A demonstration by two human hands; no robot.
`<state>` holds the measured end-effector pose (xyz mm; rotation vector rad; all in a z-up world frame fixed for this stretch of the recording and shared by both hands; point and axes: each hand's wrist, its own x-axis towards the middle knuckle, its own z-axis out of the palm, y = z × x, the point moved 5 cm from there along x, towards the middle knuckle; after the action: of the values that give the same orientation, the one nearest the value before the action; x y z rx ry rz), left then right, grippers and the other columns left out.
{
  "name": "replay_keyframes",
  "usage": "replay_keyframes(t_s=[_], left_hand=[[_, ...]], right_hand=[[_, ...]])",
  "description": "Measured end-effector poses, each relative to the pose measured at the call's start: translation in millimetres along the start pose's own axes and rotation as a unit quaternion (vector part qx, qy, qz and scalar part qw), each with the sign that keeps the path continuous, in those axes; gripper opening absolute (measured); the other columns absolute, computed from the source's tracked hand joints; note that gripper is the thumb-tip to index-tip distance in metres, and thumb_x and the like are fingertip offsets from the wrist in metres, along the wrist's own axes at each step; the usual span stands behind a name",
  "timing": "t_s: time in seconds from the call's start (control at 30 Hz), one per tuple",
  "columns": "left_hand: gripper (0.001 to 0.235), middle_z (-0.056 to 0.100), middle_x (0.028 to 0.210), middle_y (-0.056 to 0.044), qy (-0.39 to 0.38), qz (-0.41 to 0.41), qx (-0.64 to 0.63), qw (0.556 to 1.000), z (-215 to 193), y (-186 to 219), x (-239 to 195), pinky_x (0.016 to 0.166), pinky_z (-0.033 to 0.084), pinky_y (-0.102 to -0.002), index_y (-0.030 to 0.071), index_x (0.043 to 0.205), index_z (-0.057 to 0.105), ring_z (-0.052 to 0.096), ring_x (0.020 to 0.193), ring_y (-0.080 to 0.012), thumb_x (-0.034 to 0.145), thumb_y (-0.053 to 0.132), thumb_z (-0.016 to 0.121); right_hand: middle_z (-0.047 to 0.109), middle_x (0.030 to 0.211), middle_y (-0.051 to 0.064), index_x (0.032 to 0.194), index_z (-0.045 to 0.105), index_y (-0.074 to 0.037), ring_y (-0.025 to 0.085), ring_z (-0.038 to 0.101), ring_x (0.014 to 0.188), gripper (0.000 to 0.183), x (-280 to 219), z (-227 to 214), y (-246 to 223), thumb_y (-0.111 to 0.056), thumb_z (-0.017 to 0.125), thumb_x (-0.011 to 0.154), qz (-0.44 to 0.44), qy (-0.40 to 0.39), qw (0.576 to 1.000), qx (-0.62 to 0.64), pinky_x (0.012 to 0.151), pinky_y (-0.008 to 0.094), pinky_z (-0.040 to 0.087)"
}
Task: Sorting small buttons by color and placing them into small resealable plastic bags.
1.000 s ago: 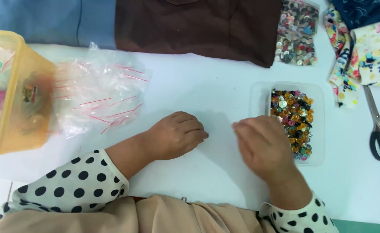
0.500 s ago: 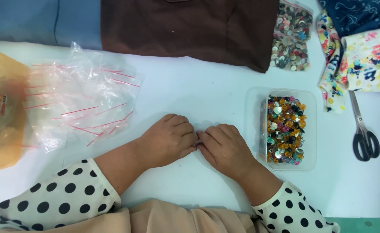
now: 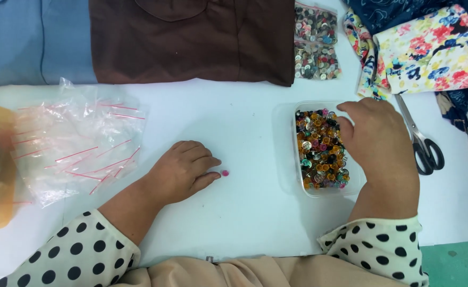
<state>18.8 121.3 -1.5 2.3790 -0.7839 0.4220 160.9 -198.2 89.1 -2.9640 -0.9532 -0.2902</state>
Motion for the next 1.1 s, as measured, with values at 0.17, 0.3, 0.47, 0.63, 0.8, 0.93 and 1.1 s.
replay_keyframes(t_s=[0.17, 0.3, 0.47, 0.63, 0.8, 0.93, 1.1], left_hand=[[0.021, 0.069, 0.096, -0.003, -0.009, -0.008, -0.007, 1.000, -5.9, 1.7, 2.8, 0.088, 0.052, -0.041, 0.012, 0.105, 0.074, 0.066, 0.095, -0.0259, 0.098, 0.031, 0.069], [0.024, 0.072, 0.094, -0.005, -0.103, -0.097, 0.005, 0.990, 1.5, -2.0, 4.2, 0.105, 0.050, -0.042, 0.013, 0.106, 0.075, 0.068, 0.105, -0.0226, 0.098, 0.034, 0.068], [0.017, 0.072, 0.090, -0.004, -0.059, -0.101, -0.009, 0.993, -2.5, -3.9, 7.2, 0.104, 0.052, -0.041, 0.011, 0.104, 0.076, 0.070, 0.101, -0.0224, 0.095, 0.025, 0.073], [0.011, 0.072, 0.088, -0.003, -0.004, -0.078, -0.042, 0.996, -8.6, 19.6, 36.4, 0.100, 0.054, -0.043, 0.013, 0.103, 0.077, 0.071, 0.095, -0.0229, 0.093, 0.015, 0.075], [0.004, 0.069, 0.087, -0.004, 0.011, 0.044, -0.046, 0.998, 12.4, 78.2, 113.3, 0.091, 0.056, -0.042, 0.011, 0.099, 0.075, 0.070, 0.091, -0.0242, 0.096, 0.013, 0.073], [0.004, 0.067, 0.085, -0.008, 0.031, 0.132, -0.010, 0.991, 71.4, 93.5, 164.1, 0.079, 0.056, -0.040, 0.006, 0.095, 0.074, 0.068, 0.086, -0.0271, 0.096, 0.007, 0.070], [0.005, 0.062, 0.079, -0.004, 0.003, 0.158, 0.057, 0.986, 135.8, 72.0, 188.4, 0.071, 0.052, -0.037, 0.008, 0.089, 0.072, 0.065, 0.079, -0.0239, 0.092, 0.007, 0.069]], right_hand=[[0.071, 0.096, 0.014, 0.116, 0.078, -0.007, 0.038, 0.064, 0.088, 0.021, 6.0, 51.0, 16.3, -0.007, 0.073, 0.095, 0.033, 0.019, 0.999, -0.009, 0.077, 0.049, 0.054], [0.067, 0.090, 0.008, 0.106, 0.077, -0.012, 0.031, 0.069, 0.090, 0.012, -0.5, 80.7, 19.6, -0.015, 0.075, 0.095, 0.010, 0.028, 0.998, -0.055, 0.074, 0.040, 0.055], [0.060, 0.075, 0.006, 0.086, 0.071, -0.010, 0.026, 0.066, 0.076, 0.013, 2.8, 88.0, 26.2, -0.012, 0.073, 0.099, -0.003, 0.059, 0.997, -0.041, 0.074, 0.036, 0.053], [0.054, 0.064, 0.004, 0.070, 0.061, -0.010, 0.023, 0.060, 0.064, 0.032, 3.8, 96.6, 34.5, -0.008, 0.072, 0.100, -0.023, 0.102, 0.993, -0.047, 0.071, 0.033, 0.049], [0.056, 0.071, 0.007, 0.078, 0.064, -0.008, 0.025, 0.059, 0.072, 0.022, 3.2, 77.8, 32.9, -0.004, 0.065, 0.099, -0.004, 0.123, 0.991, 0.056, 0.067, 0.033, 0.049], [0.065, 0.081, 0.011, 0.091, 0.074, -0.004, 0.029, 0.064, 0.085, 0.007, -1.9, 47.9, 33.3, 0.002, 0.072, 0.092, 0.016, 0.119, 0.983, 0.138, 0.072, 0.037, 0.057], [0.065, 0.084, 0.011, 0.093, 0.074, -0.004, 0.030, 0.064, 0.088, 0.006, -6.4, 48.6, 37.9, 0.000, 0.072, 0.092, 0.026, 0.128, 0.980, 0.151, 0.076, 0.040, 0.057]])
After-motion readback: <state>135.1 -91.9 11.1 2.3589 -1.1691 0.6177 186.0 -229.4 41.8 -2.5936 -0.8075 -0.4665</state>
